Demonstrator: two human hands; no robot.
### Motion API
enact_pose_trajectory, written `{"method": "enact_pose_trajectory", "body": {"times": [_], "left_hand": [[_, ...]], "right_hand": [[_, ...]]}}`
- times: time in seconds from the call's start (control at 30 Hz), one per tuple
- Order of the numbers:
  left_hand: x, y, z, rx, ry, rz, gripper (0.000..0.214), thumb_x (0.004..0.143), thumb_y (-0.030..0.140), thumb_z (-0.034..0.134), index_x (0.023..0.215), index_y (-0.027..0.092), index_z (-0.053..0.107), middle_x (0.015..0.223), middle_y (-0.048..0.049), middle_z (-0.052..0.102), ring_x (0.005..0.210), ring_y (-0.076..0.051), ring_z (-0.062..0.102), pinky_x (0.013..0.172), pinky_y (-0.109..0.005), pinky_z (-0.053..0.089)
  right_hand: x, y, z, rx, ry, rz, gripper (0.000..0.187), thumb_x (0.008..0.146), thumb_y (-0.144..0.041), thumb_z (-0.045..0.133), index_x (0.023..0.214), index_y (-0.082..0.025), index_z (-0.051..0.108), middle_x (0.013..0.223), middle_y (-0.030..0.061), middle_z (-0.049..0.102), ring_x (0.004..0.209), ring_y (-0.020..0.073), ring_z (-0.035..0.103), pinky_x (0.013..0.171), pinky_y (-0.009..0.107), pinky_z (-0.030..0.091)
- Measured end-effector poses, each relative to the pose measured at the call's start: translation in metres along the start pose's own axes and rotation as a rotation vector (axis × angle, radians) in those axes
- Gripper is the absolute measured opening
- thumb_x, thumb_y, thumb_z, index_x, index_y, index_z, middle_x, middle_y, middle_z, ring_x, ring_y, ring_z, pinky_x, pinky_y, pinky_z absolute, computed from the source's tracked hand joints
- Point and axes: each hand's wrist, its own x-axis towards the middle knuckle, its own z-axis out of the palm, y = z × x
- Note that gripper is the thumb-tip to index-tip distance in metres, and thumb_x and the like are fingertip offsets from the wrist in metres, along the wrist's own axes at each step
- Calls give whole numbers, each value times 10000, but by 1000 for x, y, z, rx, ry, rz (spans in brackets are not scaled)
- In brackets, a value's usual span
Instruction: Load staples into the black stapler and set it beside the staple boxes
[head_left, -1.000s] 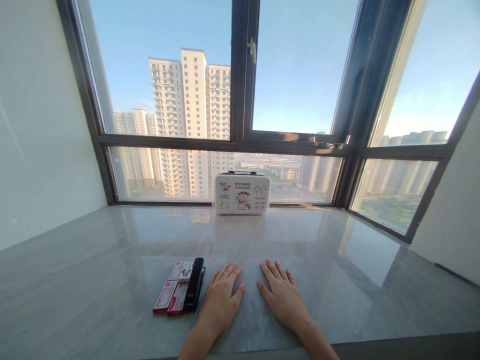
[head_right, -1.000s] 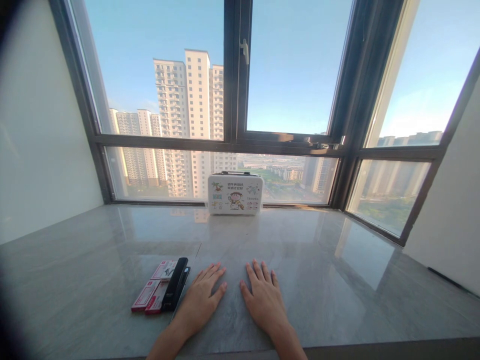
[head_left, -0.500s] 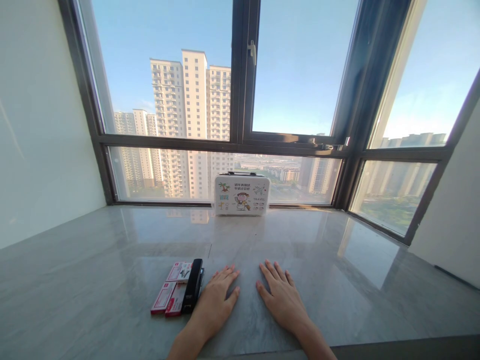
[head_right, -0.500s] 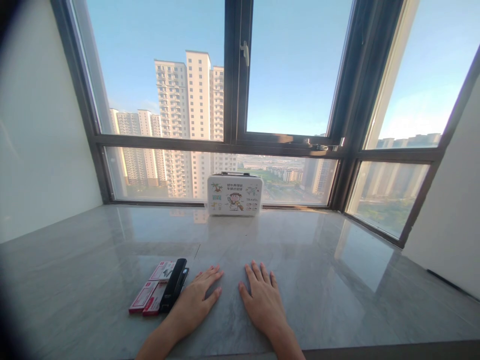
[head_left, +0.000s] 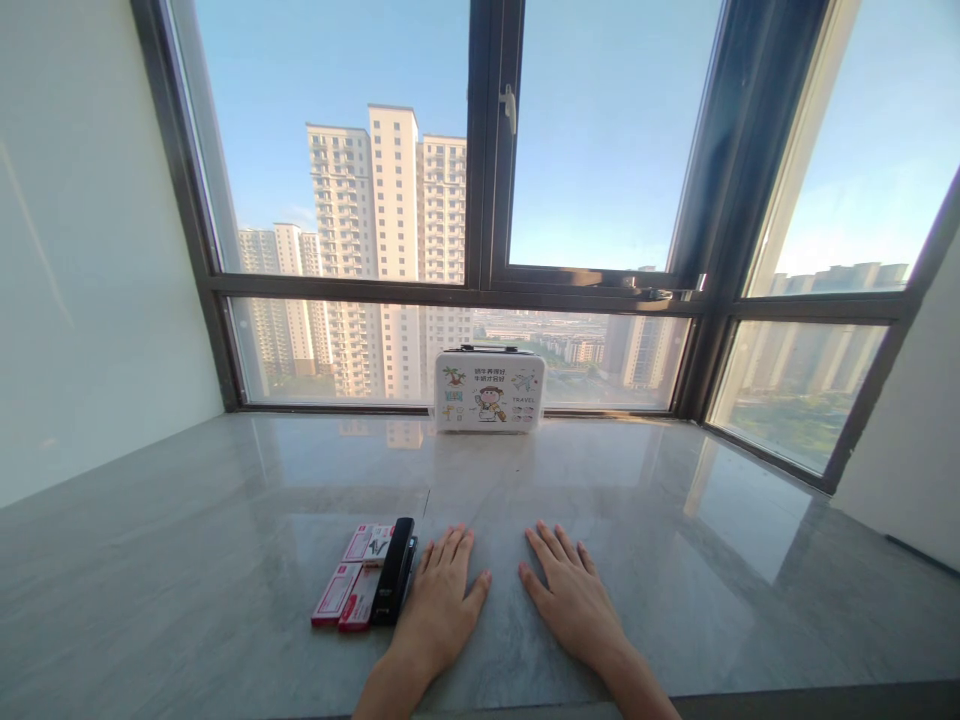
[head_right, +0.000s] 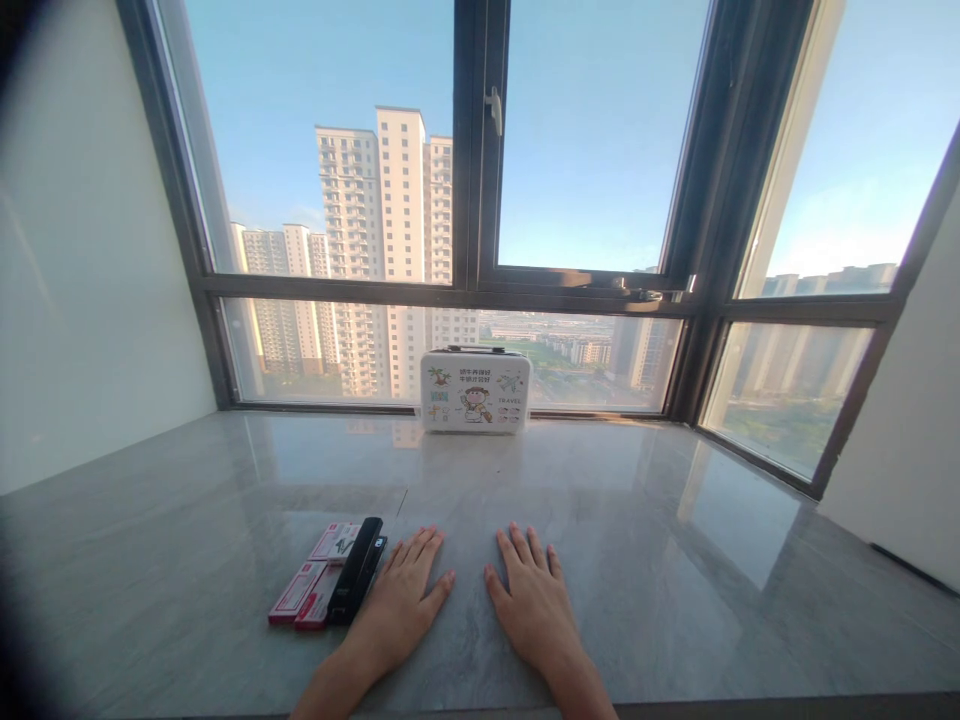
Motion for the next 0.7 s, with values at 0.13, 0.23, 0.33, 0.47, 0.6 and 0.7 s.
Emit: {"method": "enact_pose_trajectory", "body": {"times": [0.13,0.23,0.33,0.47,0.6,0.7], "left_hand": [[6,4,4,87,11,-74,619,972,487,314,1503,191,426,1617,-87,329,1514,-269,244,1242,-522,166],[9,6,5,103,25,-80,603,968,483,319,1495,214,437,1614,-84,340,1513,-271,247,1234,-543,155],[10,6,4,101,36,-81,600,967,486,323,1489,217,445,1606,-93,359,1509,-269,257,1231,-537,161],[10,5,3,89,43,-76,596,969,494,321,1479,216,456,1600,-96,371,1508,-266,259,1229,-531,168],[11,3,3,87,51,-71,588,969,501,326,1472,229,464,1596,-91,380,1507,-258,263,1230,-522,166],[11,1,4,84,55,-70,582,971,502,322,1469,238,467,1593,-86,387,1505,-256,267,1231,-512,166]], "right_hand": [[0,0,1,-4,-2,1,610,982,-542,333,1553,-326,345,1638,-11,266,1529,273,163,1232,498,123],[-1,-1,1,-2,6,-3,601,984,-540,330,1549,-336,350,1637,-15,271,1528,270,164,1231,494,124],[-1,0,1,-5,10,-2,602,984,-541,331,1548,-331,355,1635,-12,275,1528,271,165,1232,490,118],[-1,0,2,-7,15,-7,603,986,-542,327,1548,-325,357,1637,-11,271,1528,271,163,1231,487,121],[-1,0,2,-5,14,-5,600,987,-542,329,1547,-329,359,1636,-14,274,1528,272,164,1231,485,125],[-1,-1,2,-3,13,-3,601,987,-543,333,1548,-328,357,1634,-14,278,1528,274,164,1232,484,124]]}}
